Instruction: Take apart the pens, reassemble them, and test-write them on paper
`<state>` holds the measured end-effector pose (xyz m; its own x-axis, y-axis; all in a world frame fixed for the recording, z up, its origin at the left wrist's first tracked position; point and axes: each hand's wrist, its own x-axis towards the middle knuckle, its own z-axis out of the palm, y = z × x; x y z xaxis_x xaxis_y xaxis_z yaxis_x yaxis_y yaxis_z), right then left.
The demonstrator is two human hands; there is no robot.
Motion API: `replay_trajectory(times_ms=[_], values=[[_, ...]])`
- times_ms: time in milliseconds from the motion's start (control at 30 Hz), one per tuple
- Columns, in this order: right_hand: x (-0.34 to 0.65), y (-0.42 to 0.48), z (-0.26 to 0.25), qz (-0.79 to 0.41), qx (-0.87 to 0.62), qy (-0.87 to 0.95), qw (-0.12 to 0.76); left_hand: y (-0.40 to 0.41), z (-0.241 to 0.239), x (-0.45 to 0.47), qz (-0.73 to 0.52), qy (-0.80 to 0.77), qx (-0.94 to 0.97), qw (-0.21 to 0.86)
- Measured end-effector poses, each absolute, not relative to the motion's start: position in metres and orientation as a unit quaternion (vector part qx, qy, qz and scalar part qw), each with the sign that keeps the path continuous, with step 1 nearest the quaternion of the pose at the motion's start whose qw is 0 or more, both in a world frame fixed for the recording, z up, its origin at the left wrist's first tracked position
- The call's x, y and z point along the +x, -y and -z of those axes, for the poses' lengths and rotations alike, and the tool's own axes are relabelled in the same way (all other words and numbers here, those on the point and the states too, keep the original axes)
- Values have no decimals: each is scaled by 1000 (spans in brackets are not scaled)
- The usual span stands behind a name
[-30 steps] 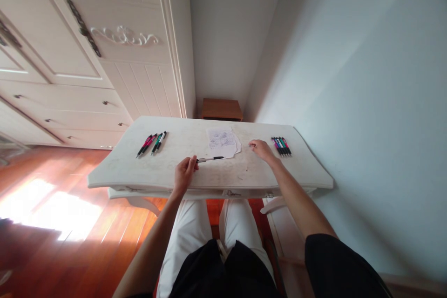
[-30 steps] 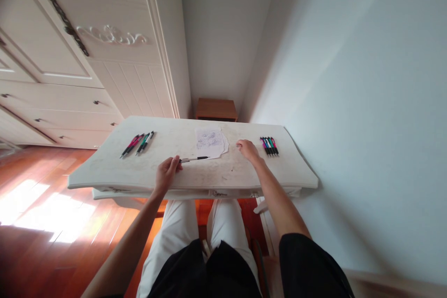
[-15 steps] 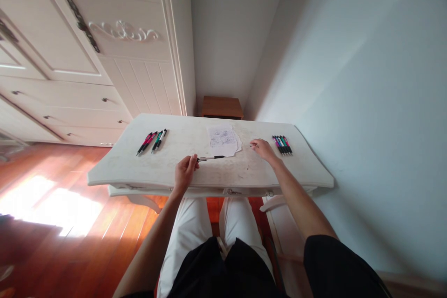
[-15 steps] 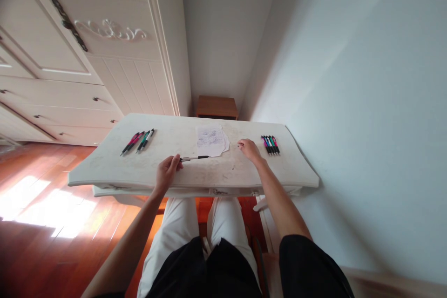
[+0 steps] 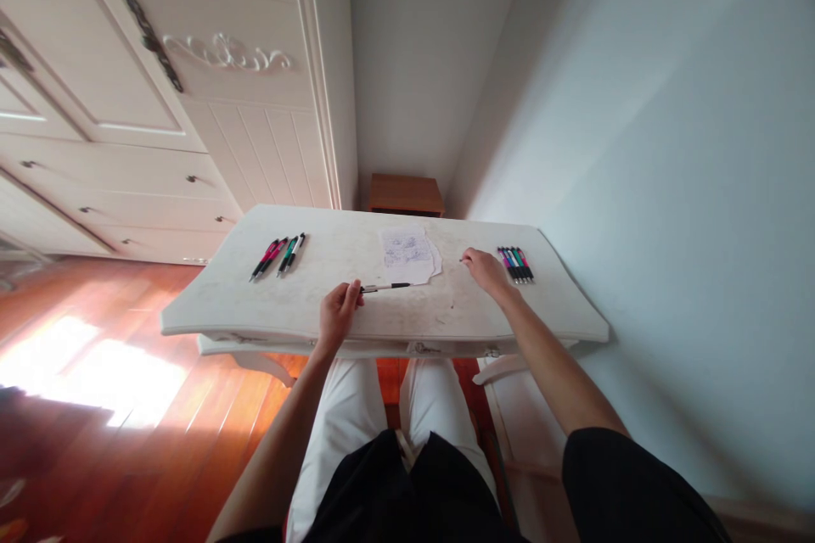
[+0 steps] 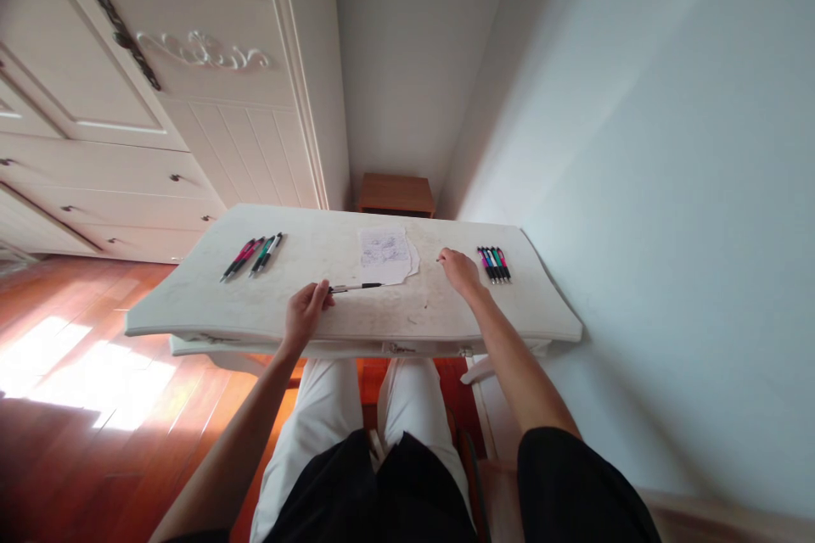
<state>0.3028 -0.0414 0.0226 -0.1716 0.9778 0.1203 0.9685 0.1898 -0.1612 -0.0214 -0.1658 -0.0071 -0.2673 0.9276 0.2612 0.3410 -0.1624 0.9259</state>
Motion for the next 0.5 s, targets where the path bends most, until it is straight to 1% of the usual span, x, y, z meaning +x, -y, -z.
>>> replay_trajectory(times_ms=[333, 500], values=[[305, 35, -33, 12, -589, 808, 20, 167, 10, -22, -547, -580, 538, 274], [306, 35, -32, -2, -600, 800, 17, 167, 10, -22, -544, -581, 536, 280]])
